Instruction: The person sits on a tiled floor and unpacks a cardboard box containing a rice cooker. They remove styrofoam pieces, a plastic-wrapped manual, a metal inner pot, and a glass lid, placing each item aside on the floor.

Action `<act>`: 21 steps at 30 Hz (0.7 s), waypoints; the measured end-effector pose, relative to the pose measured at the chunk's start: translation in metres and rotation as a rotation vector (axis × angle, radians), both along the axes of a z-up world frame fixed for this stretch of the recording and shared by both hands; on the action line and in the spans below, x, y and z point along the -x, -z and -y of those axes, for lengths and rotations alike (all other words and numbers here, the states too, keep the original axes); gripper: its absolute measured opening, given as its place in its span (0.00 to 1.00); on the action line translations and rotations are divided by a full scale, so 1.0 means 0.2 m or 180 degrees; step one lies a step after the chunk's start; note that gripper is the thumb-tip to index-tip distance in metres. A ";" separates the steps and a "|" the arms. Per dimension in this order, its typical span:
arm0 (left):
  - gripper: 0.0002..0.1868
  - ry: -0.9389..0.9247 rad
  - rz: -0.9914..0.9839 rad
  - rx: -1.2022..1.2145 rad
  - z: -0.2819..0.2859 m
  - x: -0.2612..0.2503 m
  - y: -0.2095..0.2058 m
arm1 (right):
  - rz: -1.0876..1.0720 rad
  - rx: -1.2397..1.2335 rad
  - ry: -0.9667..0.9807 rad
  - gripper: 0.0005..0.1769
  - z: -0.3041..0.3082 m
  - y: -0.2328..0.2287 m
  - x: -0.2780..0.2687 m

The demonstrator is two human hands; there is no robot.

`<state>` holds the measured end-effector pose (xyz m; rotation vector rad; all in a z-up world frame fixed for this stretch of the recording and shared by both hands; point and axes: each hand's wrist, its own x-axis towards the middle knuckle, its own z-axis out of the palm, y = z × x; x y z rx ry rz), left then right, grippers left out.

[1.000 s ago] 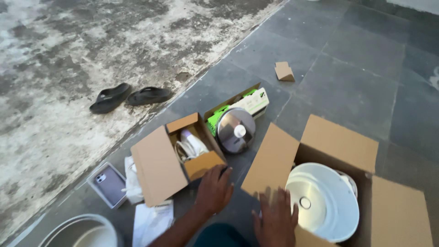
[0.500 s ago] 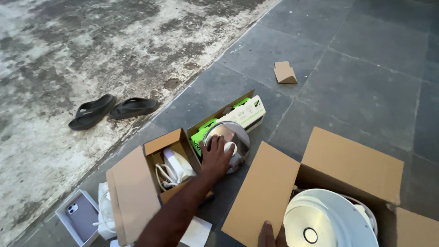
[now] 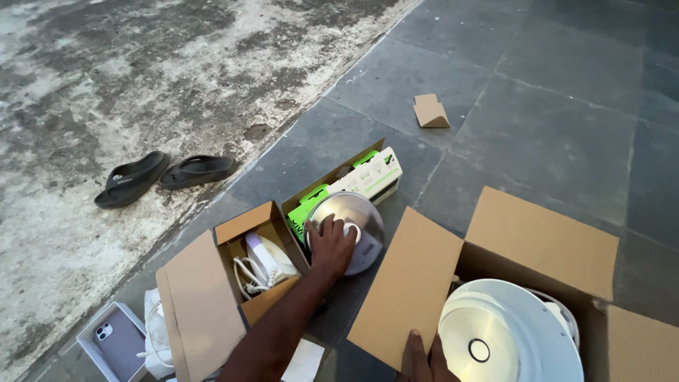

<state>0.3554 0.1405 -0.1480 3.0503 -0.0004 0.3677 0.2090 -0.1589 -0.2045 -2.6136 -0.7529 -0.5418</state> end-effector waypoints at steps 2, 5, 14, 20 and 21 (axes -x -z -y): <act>0.12 0.0025 -0.0009 -0.0075 0.01 0.02 -0.02 | -0.0074 -0.0072 0.0053 0.38 0.00 -0.01 0.01; 0.19 -0.0153 0.0413 0.0633 -0.02 0.04 -0.09 | -0.0120 0.0197 -0.0123 0.39 0.01 -0.05 0.01; 0.18 -0.0847 0.1274 0.2665 -0.29 0.32 -0.35 | -0.0786 0.0119 0.0293 0.37 -0.08 -0.40 0.07; 0.17 -0.0477 0.0620 0.6286 -0.33 0.63 -0.47 | 0.0147 -0.0338 -0.0317 0.33 -0.11 -0.59 0.17; 0.17 -0.0329 0.0426 0.6792 -0.31 0.70 -0.48 | 0.0154 -0.0420 -0.0409 0.35 -0.09 -0.60 0.17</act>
